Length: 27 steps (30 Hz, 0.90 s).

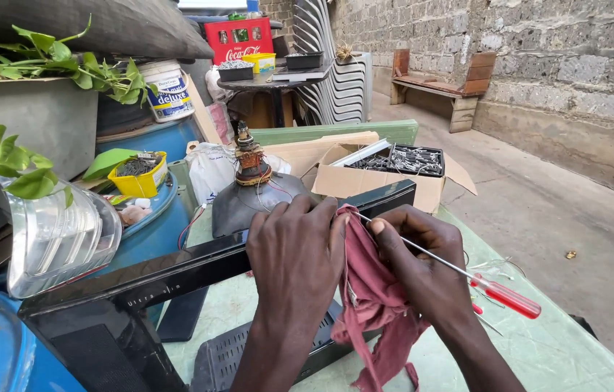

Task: Cleaning a plastic TV casing using a cloth and a screwdriver to remove dirt from crevices

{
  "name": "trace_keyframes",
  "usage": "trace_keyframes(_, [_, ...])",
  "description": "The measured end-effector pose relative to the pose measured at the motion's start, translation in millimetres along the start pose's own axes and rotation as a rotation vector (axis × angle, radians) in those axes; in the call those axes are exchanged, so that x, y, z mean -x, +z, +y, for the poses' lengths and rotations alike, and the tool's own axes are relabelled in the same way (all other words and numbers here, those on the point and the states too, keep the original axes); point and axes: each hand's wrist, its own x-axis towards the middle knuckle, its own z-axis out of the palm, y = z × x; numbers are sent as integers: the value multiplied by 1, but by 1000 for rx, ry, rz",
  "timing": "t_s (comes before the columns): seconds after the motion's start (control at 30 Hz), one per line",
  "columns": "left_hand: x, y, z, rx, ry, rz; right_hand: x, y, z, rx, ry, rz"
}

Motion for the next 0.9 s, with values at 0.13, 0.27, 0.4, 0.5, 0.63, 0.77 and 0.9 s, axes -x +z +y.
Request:
trace_keyframes(0.13, [-8, -3, -2, 46, -55, -67, 16, -12, 12, 87, -115, 102])
trace_keyframes(0.27, [-15, -6, -2, 93, -116, -182, 62, -36, 58, 99, 21, 270])
trace_keyframes(0.4, [-18, -5, -9, 116, 84, -1, 105, -66, 119, 161, 552, -57])
trace_keyframes(0.5, [-15, -8, -6, 129, 118, 42, 109, -88, 142, 155, 700, -220])
trace_keyframes(0.63, [-13, -10, -4, 149, 196, 50, 86, -102, 158, 34, 804, -144])
trace_keyframes(0.77, [-12, -12, -6, 201, 201, 11, 61, -107, 179, 126, 866, -274])
trace_keyframes(0.9, [-12, -14, -6, 201, 226, 7, 47, -112, 258, 840, 603, -372])
